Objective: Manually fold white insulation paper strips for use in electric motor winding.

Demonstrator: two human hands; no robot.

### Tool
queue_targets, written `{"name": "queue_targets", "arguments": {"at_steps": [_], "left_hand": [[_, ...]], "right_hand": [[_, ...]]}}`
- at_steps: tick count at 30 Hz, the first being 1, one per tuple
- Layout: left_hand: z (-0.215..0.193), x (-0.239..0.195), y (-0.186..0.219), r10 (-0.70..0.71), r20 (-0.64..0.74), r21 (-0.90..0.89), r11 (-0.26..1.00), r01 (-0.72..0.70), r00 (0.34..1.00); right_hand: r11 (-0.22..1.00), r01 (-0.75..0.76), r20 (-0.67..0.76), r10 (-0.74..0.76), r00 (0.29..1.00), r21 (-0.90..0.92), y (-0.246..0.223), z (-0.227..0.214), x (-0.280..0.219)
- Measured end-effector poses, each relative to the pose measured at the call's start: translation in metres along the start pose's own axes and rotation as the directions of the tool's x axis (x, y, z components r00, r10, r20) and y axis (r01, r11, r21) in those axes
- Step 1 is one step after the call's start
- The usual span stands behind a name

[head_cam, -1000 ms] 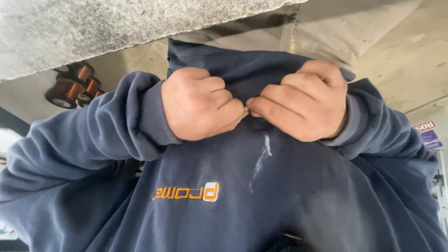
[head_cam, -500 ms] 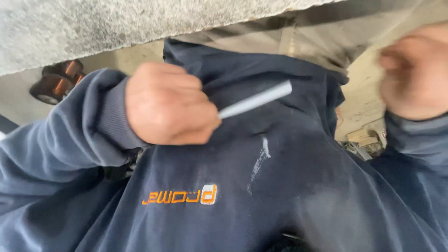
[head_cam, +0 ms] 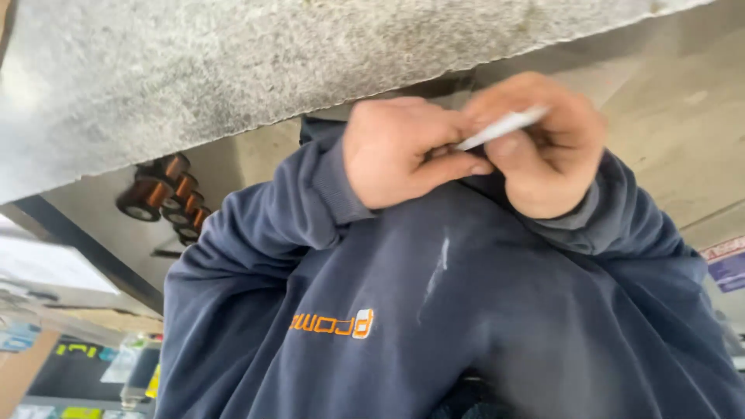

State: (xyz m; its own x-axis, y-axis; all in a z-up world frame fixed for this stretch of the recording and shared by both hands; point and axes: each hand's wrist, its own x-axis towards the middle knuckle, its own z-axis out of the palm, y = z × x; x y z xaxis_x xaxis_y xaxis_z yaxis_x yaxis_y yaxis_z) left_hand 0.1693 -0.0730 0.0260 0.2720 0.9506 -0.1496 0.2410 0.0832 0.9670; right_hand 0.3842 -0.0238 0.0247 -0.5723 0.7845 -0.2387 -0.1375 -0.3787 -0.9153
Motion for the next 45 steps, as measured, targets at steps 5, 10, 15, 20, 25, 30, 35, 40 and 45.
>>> {"name": "queue_targets", "arguments": {"at_steps": [5,10,15,20,25,30,35,40,45], "left_hand": [[-0.047,0.015,0.028,-0.101,0.080,0.058,0.994,0.097,0.992],[-0.058,0.006,0.020,-0.189,0.140,-0.313,0.923,0.225,0.972],[-0.046,0.002,0.017,-0.065,0.110,-0.057,0.996,0.072,0.992],[-0.042,0.001,0.015,0.029,0.102,0.153,0.987,-0.044,0.994],[-0.042,0.001,0.017,0.129,-0.012,0.136,0.983,-0.126,0.992],[-0.036,-0.003,0.010,0.113,0.003,0.171,0.979,-0.112,0.994],[-0.032,-0.005,0.009,0.099,-0.039,0.157,0.983,-0.092,0.994],[-0.029,-0.005,0.010,0.091,-0.045,0.143,0.986,-0.083,0.995],[-0.030,-0.001,0.013,0.080,-0.074,0.111,0.991,-0.072,0.994]], "right_hand": [[0.965,-0.145,0.125,0.175,0.977,-0.217,-0.022,-0.017,0.005],[0.775,0.050,0.263,0.152,0.953,-0.630,-0.037,-0.017,0.016],[0.606,0.331,0.329,-0.119,0.937,-0.723,-0.055,-0.007,0.037],[0.620,0.327,0.369,-0.065,0.927,-0.713,-0.056,-0.018,0.033],[0.596,0.277,0.321,-0.033,0.946,-0.754,-0.052,-0.022,0.025],[0.586,0.321,0.346,-0.073,0.935,-0.744,-0.053,-0.014,0.031],[0.523,0.356,0.351,-0.112,0.930,-0.775,-0.051,-0.008,0.032],[0.450,0.381,0.355,-0.146,0.923,-0.807,-0.052,-0.004,0.032],[0.473,0.379,0.357,-0.140,0.923,-0.795,-0.048,-0.011,0.024]]}}
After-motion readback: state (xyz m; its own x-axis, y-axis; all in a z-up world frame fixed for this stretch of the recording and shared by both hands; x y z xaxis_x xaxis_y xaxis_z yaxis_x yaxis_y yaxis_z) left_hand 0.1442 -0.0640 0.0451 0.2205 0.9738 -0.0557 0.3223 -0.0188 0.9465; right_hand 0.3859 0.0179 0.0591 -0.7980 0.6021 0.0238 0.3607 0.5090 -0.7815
